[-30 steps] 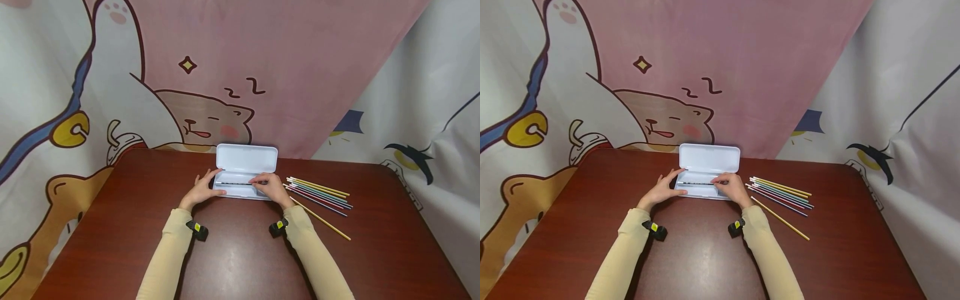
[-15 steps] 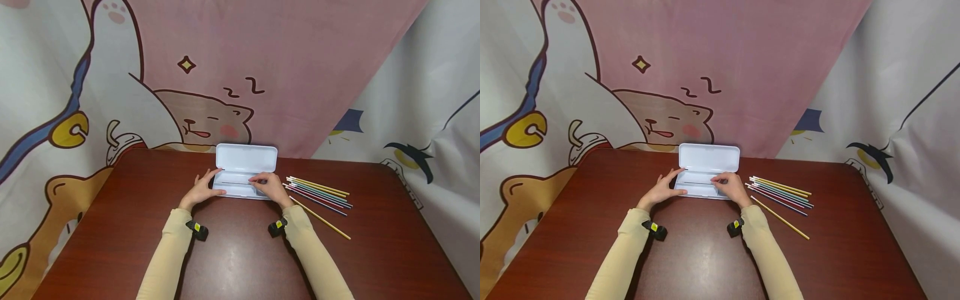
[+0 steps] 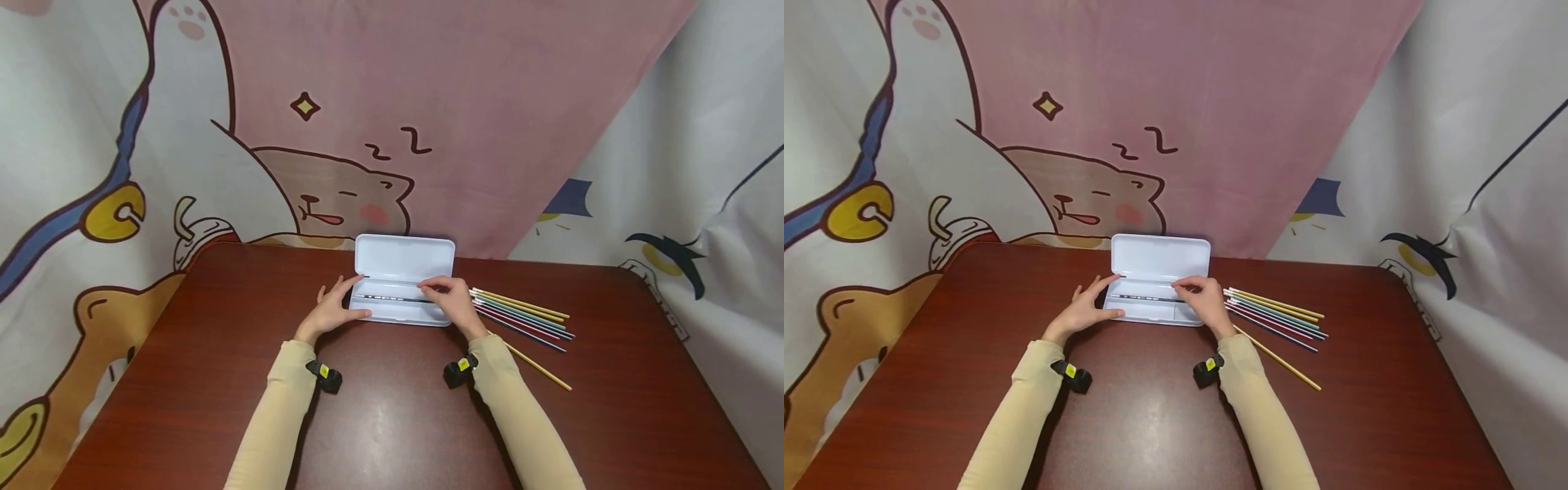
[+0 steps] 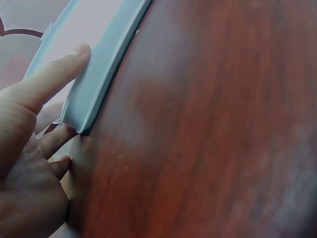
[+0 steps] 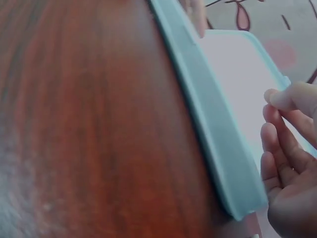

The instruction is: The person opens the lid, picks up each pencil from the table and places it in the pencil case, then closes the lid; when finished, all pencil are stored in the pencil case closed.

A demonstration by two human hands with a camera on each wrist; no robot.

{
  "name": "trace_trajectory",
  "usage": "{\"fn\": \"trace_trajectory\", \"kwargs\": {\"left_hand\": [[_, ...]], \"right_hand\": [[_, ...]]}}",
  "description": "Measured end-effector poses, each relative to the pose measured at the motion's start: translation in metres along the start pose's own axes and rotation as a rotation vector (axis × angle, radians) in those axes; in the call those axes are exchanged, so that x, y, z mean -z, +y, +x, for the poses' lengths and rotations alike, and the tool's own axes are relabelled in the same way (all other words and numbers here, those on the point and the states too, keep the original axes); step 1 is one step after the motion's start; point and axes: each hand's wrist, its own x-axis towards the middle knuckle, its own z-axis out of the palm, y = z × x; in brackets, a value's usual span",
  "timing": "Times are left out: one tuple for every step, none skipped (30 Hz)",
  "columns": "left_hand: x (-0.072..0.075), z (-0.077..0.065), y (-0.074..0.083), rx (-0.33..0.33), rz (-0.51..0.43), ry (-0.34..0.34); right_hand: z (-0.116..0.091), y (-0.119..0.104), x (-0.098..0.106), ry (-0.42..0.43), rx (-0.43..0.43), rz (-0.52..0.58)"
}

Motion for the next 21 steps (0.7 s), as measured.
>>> {"fn": "trace_trajectory", "kwargs": {"left_hand": [[0.0,0.0,0.0,0.002,0.001,0.0],[0.0,0.0,0.0,0.004,-0.001,0.001],[0.0,0.0,0.0,0.006,-0.002,-0.001],[-0.001,0.0,-0.001,0.009,0.0,-0.002],[-0.001,0.0,-0.001,0.011,0.003,-0.003],[-0.001,0.0,-0.002,0.014,0.006,-0.004],[-0.002,0.0,-0.002,0.015,0.007,-0.004],[-0.001,0.0,-0.002,0.015,0.008,-0.003],[-0.001,0.0,-0.002,0.018,0.009,-0.003],[-0.002,0.0,-0.002,0.019,0.01,-0.003],[-0.002,0.001,-0.003,0.018,0.01,-0.002],[-0.002,0.001,-0.003,0.016,0.01,-0.001],[-0.002,0.001,-0.003,0.014,0.009,0.001],[-0.002,0.001,-0.003,0.013,0.009,0.002],[-0.002,0.001,-0.003,0.014,0.009,0.004],[-0.001,0.001,-0.003,0.011,0.009,0.005],[-0.001,0.001,-0.002,0.008,0.011,0.006],[-0.001,0.0,-0.002,0.007,0.012,0.005],[-0.001,0.0,-0.002,0.008,0.013,0.005],[-0.001,0.0,-0.002,0.008,0.014,0.005],[-0.001,0.0,-0.002,0.007,0.013,0.005]], "right_hand": [[-0.002,-0.005,0.002,0.009,-0.01,0.027],[-0.002,-0.006,0.004,0.019,-0.018,0.05],[-0.003,-0.006,0.006,0.031,-0.028,0.067],[-0.003,-0.007,0.007,0.04,-0.03,0.07],[-0.004,-0.007,0.009,0.048,-0.036,0.069],[-0.004,-0.002,0.01,0.054,-0.033,0.068],[-0.004,0.004,0.011,0.059,-0.035,0.066],[-0.004,0.008,0.012,0.059,-0.044,0.064],[-0.005,0.008,0.013,0.057,-0.053,0.063],[-0.007,0.008,0.015,0.051,-0.06,0.06],[-0.008,0.007,0.017,0.048,-0.07,0.057],[-0.01,0.007,0.019,0.043,-0.072,0.057],[-0.011,0.007,0.02,0.042,-0.075,0.056],[-0.012,0.006,0.022,0.042,-0.078,0.057],[-0.014,0.006,0.024,0.043,-0.081,0.054],[-0.015,0.006,0.026,0.045,-0.078,0.046],[-0.016,0.006,0.028,0.049,-0.082,0.041],[-0.017,0.006,0.03,0.052,-0.084,0.037],[-0.019,0.005,0.032,0.055,-0.088,0.03],[-0.02,0.005,0.034,0.058,-0.094,0.025],[-0.022,0.005,0.036,0.063,-0.101,0.016]]}}
